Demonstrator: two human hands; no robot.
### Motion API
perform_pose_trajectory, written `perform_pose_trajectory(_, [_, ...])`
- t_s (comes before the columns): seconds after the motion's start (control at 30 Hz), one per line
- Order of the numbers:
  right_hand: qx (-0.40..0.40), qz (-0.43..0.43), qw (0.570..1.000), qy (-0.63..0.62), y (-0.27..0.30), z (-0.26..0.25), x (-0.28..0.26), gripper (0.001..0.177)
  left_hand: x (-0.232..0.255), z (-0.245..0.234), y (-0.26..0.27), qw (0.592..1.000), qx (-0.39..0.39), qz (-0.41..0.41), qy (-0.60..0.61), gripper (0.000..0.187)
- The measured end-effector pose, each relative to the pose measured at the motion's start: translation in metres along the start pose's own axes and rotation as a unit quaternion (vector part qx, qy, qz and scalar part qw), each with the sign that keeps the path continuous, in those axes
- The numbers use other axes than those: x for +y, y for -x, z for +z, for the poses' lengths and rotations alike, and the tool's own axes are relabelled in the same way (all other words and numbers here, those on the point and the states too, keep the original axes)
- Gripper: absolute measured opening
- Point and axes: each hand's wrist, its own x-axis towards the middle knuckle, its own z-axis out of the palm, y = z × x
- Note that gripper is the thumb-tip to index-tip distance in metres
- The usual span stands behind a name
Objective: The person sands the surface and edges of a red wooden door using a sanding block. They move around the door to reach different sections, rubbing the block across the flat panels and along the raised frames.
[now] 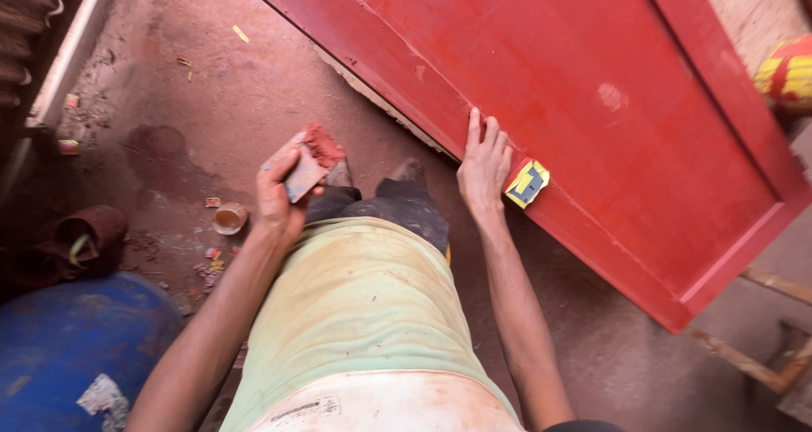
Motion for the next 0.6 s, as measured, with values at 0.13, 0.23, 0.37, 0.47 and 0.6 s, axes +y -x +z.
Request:
perform_pose_trajectory(0.13, [-0.015,-0.042,0.995,0.087,-0.005,0.021,-0.005,0.057,0.003,-0.028,-0.001,0.998,0.026,0.012,0.051,0.042])
perform_pose_trajectory(0.23, [-0.076,-0.027,0.997,0.01,-0.013,0.019,0.01,0.039,0.001,-0.04,-0.002,0.996,0.023,0.018,0.084,0.042])
perform_pose_trajectory(0.37, [-0.061,0.021,0.986,-0.156,-0.016,-0.017,0.016,0.051,0.003,-0.048,-0.003,0.994,0.035,0.021,0.101,0.041])
perform_pose_trajectory(0.47, [-0.052,0.008,0.985,-0.164,-0.016,-0.034,0.007,0.064,0.011,-0.051,-0.009,0.995,0.039,0.035,0.091,0.044])
perform_pose_trajectory(0.6, [-0.086,0.015,0.975,-0.204,-0.019,-0.053,0.01,0.058,0.032,-0.051,-0.02,0.991,0.085,0.041,0.098,0.041])
